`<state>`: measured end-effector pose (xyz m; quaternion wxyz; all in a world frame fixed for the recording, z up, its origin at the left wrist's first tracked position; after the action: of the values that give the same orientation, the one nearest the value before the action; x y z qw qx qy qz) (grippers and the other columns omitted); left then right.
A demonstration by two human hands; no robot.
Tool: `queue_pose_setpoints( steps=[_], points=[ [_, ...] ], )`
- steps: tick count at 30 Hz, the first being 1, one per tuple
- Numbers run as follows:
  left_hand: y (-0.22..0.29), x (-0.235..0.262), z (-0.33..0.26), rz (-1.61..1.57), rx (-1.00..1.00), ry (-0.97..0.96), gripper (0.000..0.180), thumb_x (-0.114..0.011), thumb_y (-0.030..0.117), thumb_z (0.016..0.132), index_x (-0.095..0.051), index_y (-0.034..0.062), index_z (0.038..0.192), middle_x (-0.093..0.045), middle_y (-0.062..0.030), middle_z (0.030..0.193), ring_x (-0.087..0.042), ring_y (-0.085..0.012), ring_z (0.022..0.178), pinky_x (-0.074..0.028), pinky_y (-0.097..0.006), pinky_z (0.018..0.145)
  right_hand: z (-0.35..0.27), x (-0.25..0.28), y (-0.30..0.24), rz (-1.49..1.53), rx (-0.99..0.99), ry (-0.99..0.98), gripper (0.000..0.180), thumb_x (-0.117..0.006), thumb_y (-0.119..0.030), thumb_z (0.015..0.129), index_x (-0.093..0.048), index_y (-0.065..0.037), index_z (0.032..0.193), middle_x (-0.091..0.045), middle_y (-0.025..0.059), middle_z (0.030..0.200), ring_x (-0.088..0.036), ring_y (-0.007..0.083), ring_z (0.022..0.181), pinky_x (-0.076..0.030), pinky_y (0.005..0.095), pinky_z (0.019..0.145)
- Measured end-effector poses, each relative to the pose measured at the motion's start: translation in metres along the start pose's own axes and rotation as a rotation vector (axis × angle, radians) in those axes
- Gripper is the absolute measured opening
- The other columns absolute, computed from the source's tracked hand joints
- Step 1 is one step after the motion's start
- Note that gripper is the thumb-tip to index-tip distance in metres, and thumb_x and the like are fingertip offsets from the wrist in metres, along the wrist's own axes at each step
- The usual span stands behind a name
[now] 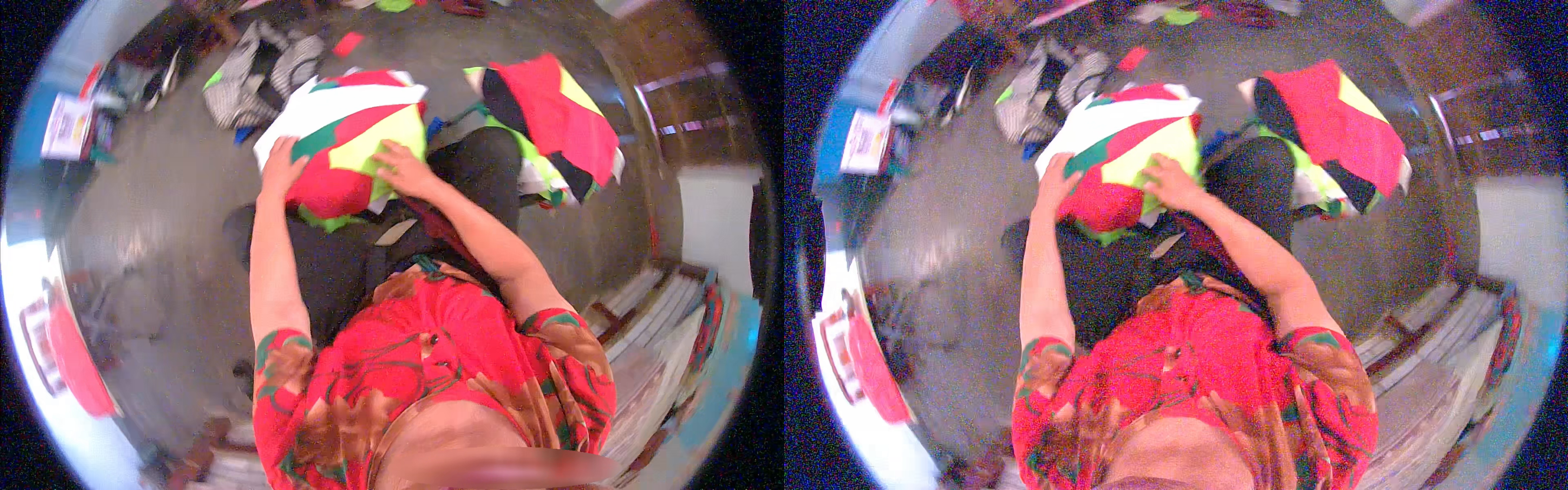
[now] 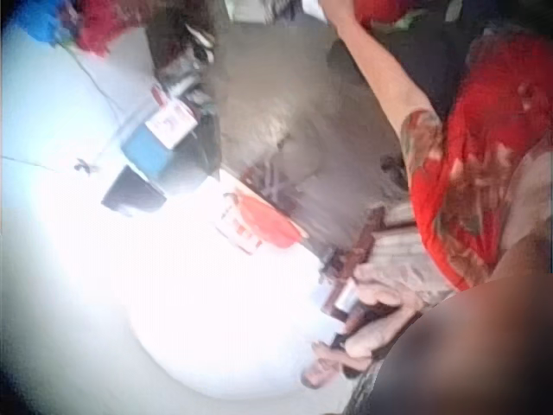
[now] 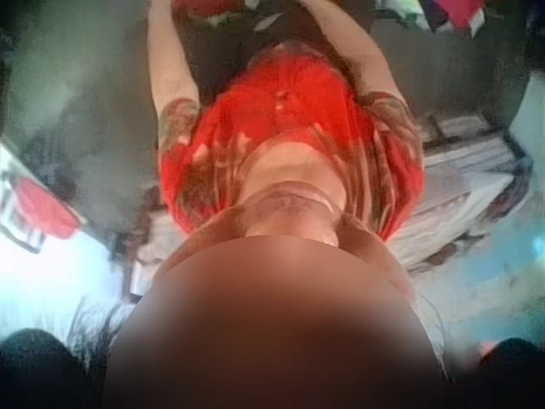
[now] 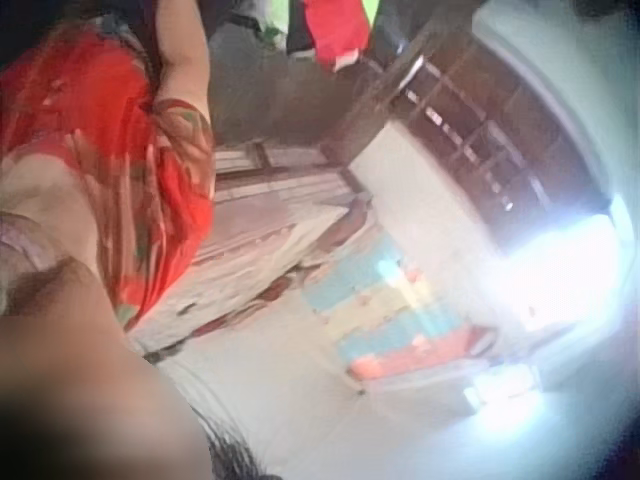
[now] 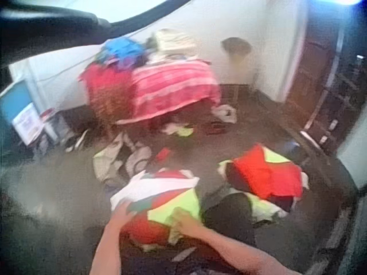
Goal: The person sits on the floor and arranges colorful fabric pieces on their lap, folding and stacking them into a pile. The person handles red, green, white, and black fabric pieces, repeatedly folding and repositioning them.
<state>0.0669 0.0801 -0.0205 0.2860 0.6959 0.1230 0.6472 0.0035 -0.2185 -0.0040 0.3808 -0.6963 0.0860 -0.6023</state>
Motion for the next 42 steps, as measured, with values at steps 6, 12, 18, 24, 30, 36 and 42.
queue_pose_setpoints(
  steps=[6,12,18,24,30,36,42],
  points=[
    [0.008,0.003,-0.001,0.019,-0.02,-0.022,0.056,-0.07,0.015,0.076,-0.049,0.0087,0.127,-0.042,-0.0164,0.137,-0.041,-0.032,0.126,-0.037,-0.039,0.102,-0.001,0.01,0.001,0.27,-0.025,0.056,0.043,-0.061,-0.031,0.084,-0.058,-0.009,0.121,-0.045,0.0241,0.133,-0.04,0.0386,0.126,-0.033,0.0438,0.106],
    [0.004,0.004,-0.002,0.039,0.001,-0.014,0.057,-0.07,0.014,0.075,-0.049,0.0089,0.128,-0.04,-0.0167,0.139,-0.04,-0.0328,0.127,-0.036,-0.039,0.104,-0.026,0.094,-0.025,0.223,0.006,0.357,0.037,-0.06,-0.017,0.085,-0.056,-0.009,0.121,-0.047,0.0176,0.132,-0.046,0.0323,0.123,-0.039,0.0384,0.102],
    [0.003,0.002,-0.005,0.05,0.004,0.007,0.058,-0.07,0.015,0.075,-0.048,0.01,0.129,-0.039,-0.017,0.14,-0.039,-0.0327,0.129,-0.034,-0.039,0.105,-0.069,0.211,0.043,-0.148,-0.051,0.772,0.031,-0.063,-0.01,0.081,-0.062,-0.008,0.112,-0.06,0.0129,0.117,-0.054,0.0287,0.115,-0.041,0.0365,0.1],
    [0.012,0.006,-0.006,0.031,0.024,-0.002,0.059,-0.071,0.016,0.075,-0.048,0.0107,0.129,-0.039,-0.0171,0.14,-0.039,-0.0328,0.128,-0.035,-0.039,0.105,-0.105,0.306,0.159,-0.356,-0.366,0.93,0.035,-0.065,-0.012,0.079,-0.06,-0.007,0.114,-0.059,0.0136,0.119,-0.055,0.0315,0.112,-0.043,0.0385,0.097],
    [0.007,0.001,-0.005,0.038,0.008,0.014,0.059,-0.072,0.016,0.074,-0.049,0.0126,0.129,-0.04,-0.0149,0.14,-0.041,-0.0317,0.127,-0.036,-0.039,0.104,-0.111,0.313,0.219,-0.568,-0.473,0.79,0.04,-0.067,-0.017,0.079,-0.059,-0.01,0.117,-0.058,0.015,0.119,-0.054,0.0329,0.111,-0.044,0.0418,0.094],
    [0.002,0.008,-0.009,0.065,0.001,0.026,0.058,-0.073,0.017,0.073,-0.05,0.0124,0.127,-0.041,-0.0141,0.139,-0.041,-0.0311,0.127,-0.036,-0.039,0.104,-0.098,0.313,0.196,-0.612,-0.551,0.655,0.029,-0.061,-0.027,0.084,-0.063,-0.016,0.112,-0.062,0.0091,0.113,-0.061,0.031,0.098,-0.05,0.0425,0.081],
    [0.002,0.005,-0.008,0.04,-0.008,0.034,0.057,-0.072,0.016,0.073,-0.051,0.0116,0.126,-0.041,-0.0144,0.138,-0.04,-0.032,0.127,-0.036,-0.039,0.104,-0.096,0.312,0.197,-0.686,-0.665,0.755,0.026,-0.053,-0.035,0.09,-0.066,-0.018,0.105,-0.067,0.0078,0.1,-0.064,0.0301,0.089,-0.051,0.0409,0.073]
  ],
)
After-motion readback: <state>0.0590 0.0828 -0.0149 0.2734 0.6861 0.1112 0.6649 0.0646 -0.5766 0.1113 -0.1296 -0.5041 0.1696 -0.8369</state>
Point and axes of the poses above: each hand's wrist, its own z-axis towards the middle knuckle, its own x-axis out of the back of the hand, y = z × x, the point moved 2 cm from there along z, towards the middle knuckle
